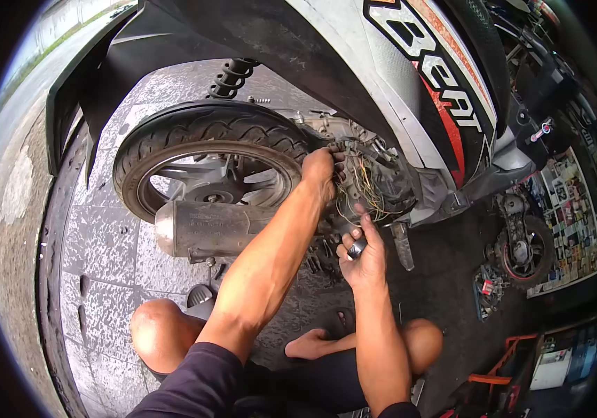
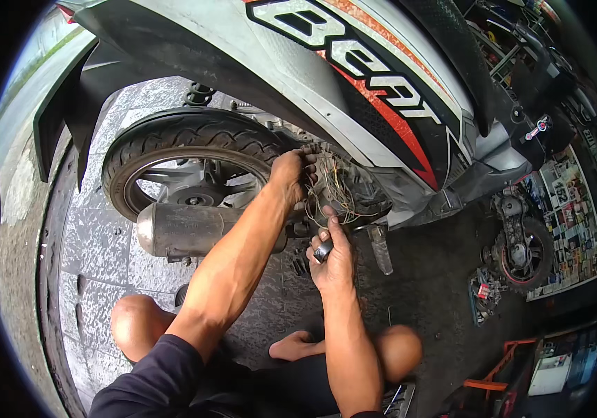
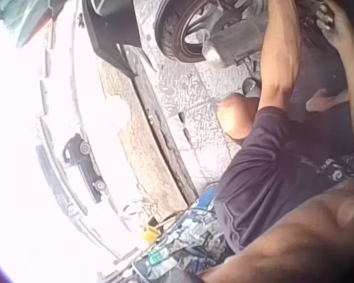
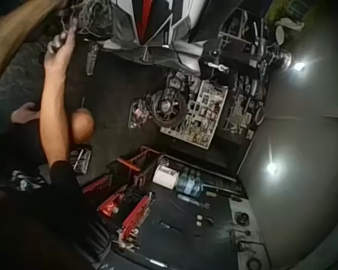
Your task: The person is repairing or inspecting the electrical wiring of a motorcycle engine.
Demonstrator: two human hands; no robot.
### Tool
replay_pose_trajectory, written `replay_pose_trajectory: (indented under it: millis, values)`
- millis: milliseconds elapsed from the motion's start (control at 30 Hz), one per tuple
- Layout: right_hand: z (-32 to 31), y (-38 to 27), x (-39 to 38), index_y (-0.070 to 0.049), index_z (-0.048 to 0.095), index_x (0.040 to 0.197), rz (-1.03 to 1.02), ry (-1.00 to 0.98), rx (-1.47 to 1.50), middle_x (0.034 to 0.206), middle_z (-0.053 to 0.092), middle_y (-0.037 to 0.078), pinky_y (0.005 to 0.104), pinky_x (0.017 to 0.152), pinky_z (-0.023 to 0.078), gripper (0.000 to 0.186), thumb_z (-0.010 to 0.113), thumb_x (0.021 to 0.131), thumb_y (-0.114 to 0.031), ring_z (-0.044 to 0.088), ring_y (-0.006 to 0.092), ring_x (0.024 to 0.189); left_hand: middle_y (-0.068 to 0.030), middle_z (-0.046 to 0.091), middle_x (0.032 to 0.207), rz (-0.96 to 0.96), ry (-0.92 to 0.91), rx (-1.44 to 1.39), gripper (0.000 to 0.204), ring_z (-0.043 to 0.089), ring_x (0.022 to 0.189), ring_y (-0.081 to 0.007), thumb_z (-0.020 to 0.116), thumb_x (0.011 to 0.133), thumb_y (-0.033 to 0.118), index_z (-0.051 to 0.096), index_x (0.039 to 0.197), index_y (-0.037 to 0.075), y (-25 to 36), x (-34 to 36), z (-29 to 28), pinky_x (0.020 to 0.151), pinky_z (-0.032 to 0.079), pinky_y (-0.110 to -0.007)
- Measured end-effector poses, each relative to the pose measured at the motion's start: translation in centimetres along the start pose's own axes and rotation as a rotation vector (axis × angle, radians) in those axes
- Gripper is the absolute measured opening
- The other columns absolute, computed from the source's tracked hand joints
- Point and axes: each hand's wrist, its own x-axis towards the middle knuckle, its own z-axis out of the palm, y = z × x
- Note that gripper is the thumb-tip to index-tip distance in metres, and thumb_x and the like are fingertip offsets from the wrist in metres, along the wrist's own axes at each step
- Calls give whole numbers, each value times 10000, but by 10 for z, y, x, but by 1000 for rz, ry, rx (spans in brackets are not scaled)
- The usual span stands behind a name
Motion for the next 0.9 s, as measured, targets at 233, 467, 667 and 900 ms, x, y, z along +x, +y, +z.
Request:
replay_pose_trajectory:
  millis: [233,467,667,900]
  values:
    - [2,2,-6,-152,615,1231,-39,156,18,666,466,-83,231,448,313,297,662,968,-283,420,50,553,48,455,658,-89,-53,-147,191,339,481,-66,405,1011,132,552,891,106,0,-5,-14,407,290,-223]
    - [-4,-2,-8,-35,711,1113,-306,350,-454,703,525,-49,194,487,310,235,665,962,-209,440,34,594,30,471,690,-35,-62,-209,200,374,525,-79,406,1039,159,568,946,90,-5,-3,-14,440,329,-223]
    - [-9,-9,-12,-3,728,1069,-379,297,-585,722,552,-42,186,528,313,230,673,958,-197,446,33,622,13,502,733,-6,-44,-275,218,401,541,-78,369,1064,188,541,1004,67,-1,-4,-9,438,356,-181]
    - [-8,-8,-11,-21,722,1070,-343,242,-546,729,589,-29,187,548,327,231,682,953,-216,467,39,628,-24,565,796,-36,-169,-103,324,586,698,-159,350,1073,291,573,1180,81,-1,-30,-22,652,557,-323]
